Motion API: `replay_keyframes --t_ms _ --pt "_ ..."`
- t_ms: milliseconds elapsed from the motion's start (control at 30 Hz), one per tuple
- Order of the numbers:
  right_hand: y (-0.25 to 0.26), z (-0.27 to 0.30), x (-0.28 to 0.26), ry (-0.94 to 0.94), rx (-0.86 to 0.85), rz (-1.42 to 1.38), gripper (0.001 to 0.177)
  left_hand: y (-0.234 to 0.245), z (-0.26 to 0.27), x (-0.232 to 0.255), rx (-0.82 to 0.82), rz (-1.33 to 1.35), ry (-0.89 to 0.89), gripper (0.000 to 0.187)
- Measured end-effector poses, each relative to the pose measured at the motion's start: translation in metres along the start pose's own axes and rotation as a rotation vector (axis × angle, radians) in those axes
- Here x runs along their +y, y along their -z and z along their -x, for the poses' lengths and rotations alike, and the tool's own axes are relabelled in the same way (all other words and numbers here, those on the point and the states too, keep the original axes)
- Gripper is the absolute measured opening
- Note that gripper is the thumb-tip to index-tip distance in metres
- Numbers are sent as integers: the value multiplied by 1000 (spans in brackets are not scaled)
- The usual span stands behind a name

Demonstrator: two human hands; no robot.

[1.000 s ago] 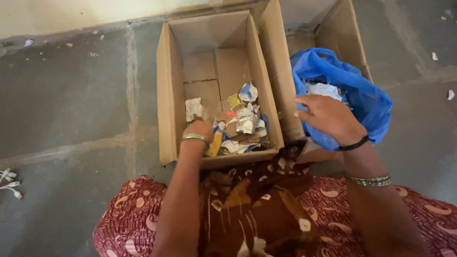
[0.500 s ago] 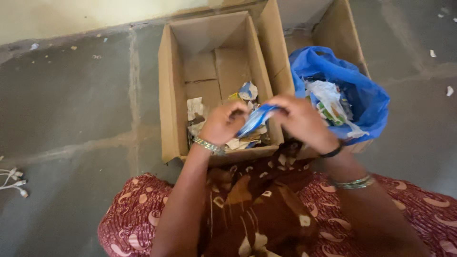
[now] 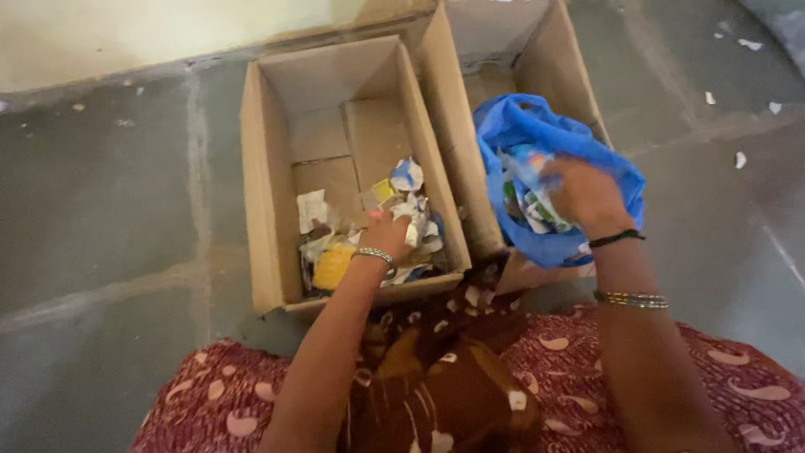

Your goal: The person sits on the floor and sorts small pieces of paper and plastic waste from a cardboard box into a blue plastic bag. They pick up items one by one, briefly inspect them, and place them into the bag.

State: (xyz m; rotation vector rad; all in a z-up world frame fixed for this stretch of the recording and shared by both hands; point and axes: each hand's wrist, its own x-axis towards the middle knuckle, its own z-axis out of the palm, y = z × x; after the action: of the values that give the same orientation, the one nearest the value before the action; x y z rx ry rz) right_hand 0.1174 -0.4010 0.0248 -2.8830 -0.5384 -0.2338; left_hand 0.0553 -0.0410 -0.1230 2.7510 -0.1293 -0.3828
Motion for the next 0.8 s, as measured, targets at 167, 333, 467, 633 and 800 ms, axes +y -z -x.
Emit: replay_keyframes --t_ms 167,333,467,633,800 --pt "7 -2 14 -95 -208 -54 44 -45 -43 -11 -116 231 372 56" --pt "52 1 -18 -41 -47 -261 35 -69 -63 -22 -49 -91 26 36" --pt "68 3 -49 -26 -96 -326 35 -51 -48 -29 86 -186 5 29" --pt "76 8 -78 26 -76 -389 34 39 -2 -26 182 157 -40 23" --pt "59 8 -148 291 -58 -624 41 111 76 -4 38 1094 -18 23"
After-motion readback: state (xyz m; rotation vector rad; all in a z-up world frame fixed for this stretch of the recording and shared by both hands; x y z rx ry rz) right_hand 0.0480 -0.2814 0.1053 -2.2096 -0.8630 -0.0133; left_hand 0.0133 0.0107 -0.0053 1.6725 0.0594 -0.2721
